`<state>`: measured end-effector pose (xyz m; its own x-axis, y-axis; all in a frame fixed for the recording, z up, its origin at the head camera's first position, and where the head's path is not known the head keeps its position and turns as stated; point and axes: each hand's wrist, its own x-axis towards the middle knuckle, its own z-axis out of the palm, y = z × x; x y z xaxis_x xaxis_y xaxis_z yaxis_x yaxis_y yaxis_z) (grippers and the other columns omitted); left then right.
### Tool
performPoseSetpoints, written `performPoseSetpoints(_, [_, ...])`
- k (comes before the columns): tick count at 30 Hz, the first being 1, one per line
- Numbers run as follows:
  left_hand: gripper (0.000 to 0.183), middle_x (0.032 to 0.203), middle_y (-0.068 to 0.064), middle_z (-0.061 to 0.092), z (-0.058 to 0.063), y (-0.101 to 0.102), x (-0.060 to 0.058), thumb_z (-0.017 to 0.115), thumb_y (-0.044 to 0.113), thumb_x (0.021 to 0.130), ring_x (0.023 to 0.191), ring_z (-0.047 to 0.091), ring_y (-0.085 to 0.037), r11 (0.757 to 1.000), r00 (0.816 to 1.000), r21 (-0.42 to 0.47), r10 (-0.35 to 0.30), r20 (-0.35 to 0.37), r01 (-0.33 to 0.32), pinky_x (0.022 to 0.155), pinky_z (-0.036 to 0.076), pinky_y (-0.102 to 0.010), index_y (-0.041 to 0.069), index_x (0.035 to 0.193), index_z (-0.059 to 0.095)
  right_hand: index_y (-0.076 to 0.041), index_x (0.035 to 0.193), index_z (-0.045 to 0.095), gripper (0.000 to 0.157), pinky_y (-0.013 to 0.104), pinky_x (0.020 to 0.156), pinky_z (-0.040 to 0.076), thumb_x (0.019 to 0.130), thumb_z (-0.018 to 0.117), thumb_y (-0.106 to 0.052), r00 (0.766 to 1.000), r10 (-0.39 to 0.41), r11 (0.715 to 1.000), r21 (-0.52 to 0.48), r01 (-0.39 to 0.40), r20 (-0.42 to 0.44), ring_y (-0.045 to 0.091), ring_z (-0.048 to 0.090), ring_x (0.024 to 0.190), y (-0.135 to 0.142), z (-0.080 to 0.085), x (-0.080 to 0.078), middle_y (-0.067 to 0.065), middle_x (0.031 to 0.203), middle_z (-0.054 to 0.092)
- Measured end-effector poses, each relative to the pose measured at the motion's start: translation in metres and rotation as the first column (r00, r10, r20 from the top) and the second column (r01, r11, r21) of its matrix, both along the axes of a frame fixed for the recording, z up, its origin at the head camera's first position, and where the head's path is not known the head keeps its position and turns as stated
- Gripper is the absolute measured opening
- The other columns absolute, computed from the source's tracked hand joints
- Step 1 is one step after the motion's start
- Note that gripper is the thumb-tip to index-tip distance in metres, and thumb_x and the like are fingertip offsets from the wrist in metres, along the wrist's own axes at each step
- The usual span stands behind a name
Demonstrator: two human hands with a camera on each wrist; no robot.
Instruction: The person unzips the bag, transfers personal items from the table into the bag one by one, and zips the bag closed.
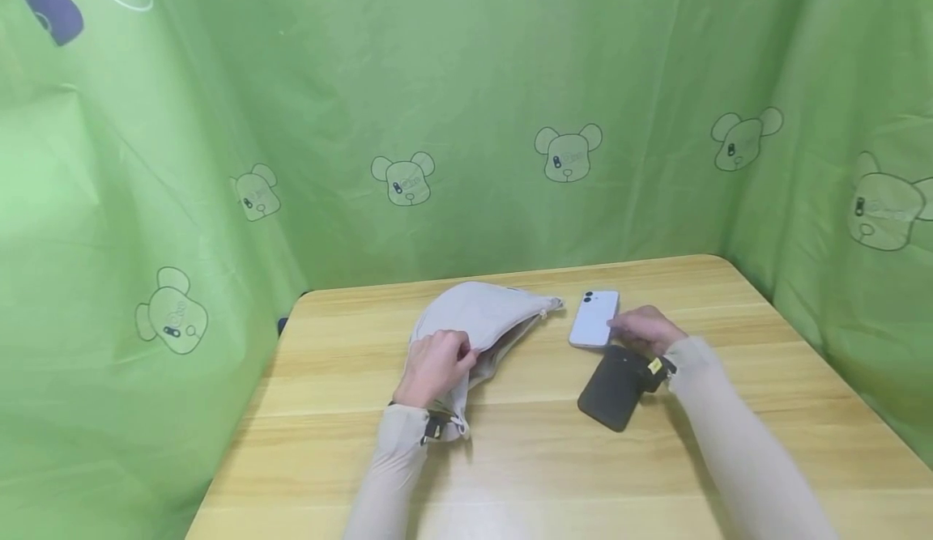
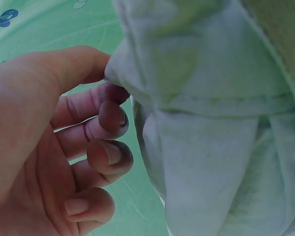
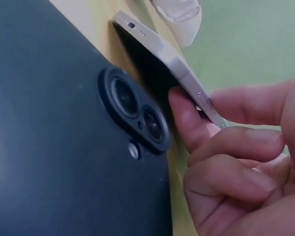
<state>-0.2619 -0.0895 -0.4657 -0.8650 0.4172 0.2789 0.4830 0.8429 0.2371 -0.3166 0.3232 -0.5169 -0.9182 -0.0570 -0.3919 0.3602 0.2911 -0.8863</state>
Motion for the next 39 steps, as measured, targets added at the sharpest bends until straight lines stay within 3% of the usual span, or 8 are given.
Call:
performPoseSetpoints(7, [0.02,0.075,0.008,0.07,0.0,0.0,-0.001,0.07,0.031,0.095,0.065,0.058,-0.008,1.0,1.0,0.001,-0.002,-0.01,0.002,0.057,0.046,-0.027,0.022,0.078,0.069,-0.006,0.099,0.071,0.013,0.02,0.061,0.046,0.1,0.063,-0.016,0.999,-0.032,0.998,-0.052,0.031,-0.02,0.003,0.046,0.058,-0.001,-0.005,0.002,-0.011,0.067,0.056])
performPoseSetpoints(15, [0.02,0.075,0.008,0.07,-0.001,0.0,-0.001,0.07,0.031,0.095,0.066,0.059,-0.009,1.0,1.0,0.003,-0.004,-0.013,0.004,0.059,0.047,-0.028,0.022,0.077,0.068,-0.013,0.088,0.067,0.016,0.017,0.054,0.039,0.102,0.061,-0.016,0.997,-0.014,0.994,-0.109,0.007,-0.069,0.001,0.042,0.054,0.002,-0.003,0.008,-0.013,0.066,0.051])
performPoseSetpoints(25, [0.02,0.076,0.007,0.07,-0.002,0.0,-0.002,0.07,0.032,0.095,0.066,0.059,-0.009,1.0,1.0,0.001,-0.003,-0.01,0.003,0.058,0.046,-0.028,0.022,0.078,0.069,-0.011,0.1,0.067,0.011,0.016,0.053,0.038,0.103,0.06,-0.018,0.995,0.001,0.991,-0.131,-0.014,-0.101,0.0,0.039,0.053,-0.008,0.008,0.019,-0.014,0.064,0.047])
performPoseSetpoints(32, [0.021,0.075,0.008,0.069,-0.002,0.001,-0.001,0.069,0.032,0.095,0.065,0.058,-0.009,1.0,1.0,0.005,-0.004,-0.007,0.004,0.057,0.045,-0.027,0.022,0.078,0.069,0.0,0.12,0.062,0.027,0.015,0.056,0.043,0.103,0.062,-0.02,0.994,0.026,0.99,-0.136,-0.041,-0.109,-0.002,0.045,0.059,-0.018,0.016,0.03,-0.013,0.074,0.055])
performPoseSetpoints(39, [0.02,0.075,0.007,0.07,-0.001,0.001,-0.002,0.07,0.031,0.095,0.064,0.057,-0.008,1.0,1.0,0.01,-0.008,-0.006,0.008,0.057,0.045,-0.026,0.021,0.078,0.069,-0.007,0.109,0.065,0.015,0.015,0.054,0.04,0.102,0.063,-0.02,0.992,0.058,0.98,-0.184,-0.079,-0.115,-0.001,0.041,0.055,-0.028,0.023,0.039,-0.014,0.07,0.053])
